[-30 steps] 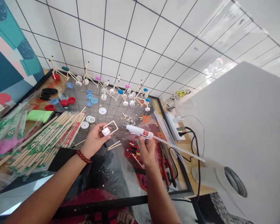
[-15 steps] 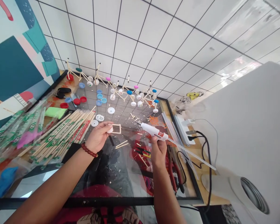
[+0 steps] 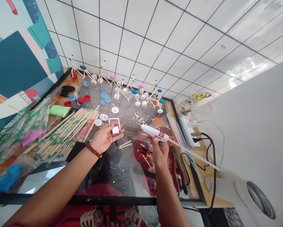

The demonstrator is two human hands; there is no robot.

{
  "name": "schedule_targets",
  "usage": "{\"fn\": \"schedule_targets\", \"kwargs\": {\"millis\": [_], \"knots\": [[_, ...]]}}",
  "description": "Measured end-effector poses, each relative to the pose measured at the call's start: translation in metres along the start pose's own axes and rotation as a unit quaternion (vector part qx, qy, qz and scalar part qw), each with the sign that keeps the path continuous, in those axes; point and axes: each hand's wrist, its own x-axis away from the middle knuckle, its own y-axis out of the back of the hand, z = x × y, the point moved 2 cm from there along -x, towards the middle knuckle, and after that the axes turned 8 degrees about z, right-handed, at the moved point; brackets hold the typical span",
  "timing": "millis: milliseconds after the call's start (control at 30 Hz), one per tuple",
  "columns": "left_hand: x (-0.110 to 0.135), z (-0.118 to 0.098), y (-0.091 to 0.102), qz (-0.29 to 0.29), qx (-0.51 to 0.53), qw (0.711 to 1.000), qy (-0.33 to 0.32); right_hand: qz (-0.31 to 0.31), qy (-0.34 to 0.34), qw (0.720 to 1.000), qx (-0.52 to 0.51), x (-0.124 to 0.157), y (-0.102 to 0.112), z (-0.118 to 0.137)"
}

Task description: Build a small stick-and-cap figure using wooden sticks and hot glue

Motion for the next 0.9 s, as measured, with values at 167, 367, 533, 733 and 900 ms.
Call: {"fn": "schedule_targets", "kwargs": {"millis": [167,367,533,733,900], "knots": [[0.0014,-0.0028,-0.0009,0.005,-0.011,1.0,0.016,0.014,-0.004,1.0,-0.005,0.0006,-0.0012,0.0001],[0.0017,-0.0034,0.0014,0.023,-0.006,1.0,0.016,0.004,-0.004,1.0,-0.002,0.0005,-0.001,0.0011],[0.0022,-0.0021,0.0012,0.02,-0.009,1.0,0.022,0.004,-0.005,1.0,0.0,0.0013,-0.0014,0.0034],[0.0039,-0.0025,-0.0012,0.003,-0.004,0.999,0.032,0.012,-0.007,1.0,0.006,0.0016,0.0006,0.0024],[0.0034,-0.0013,-0.0021,0.003,-0.007,0.999,0.031,0.02,-0.002,1.0,0.013,0.0006,0.0009,0.0008]]}}
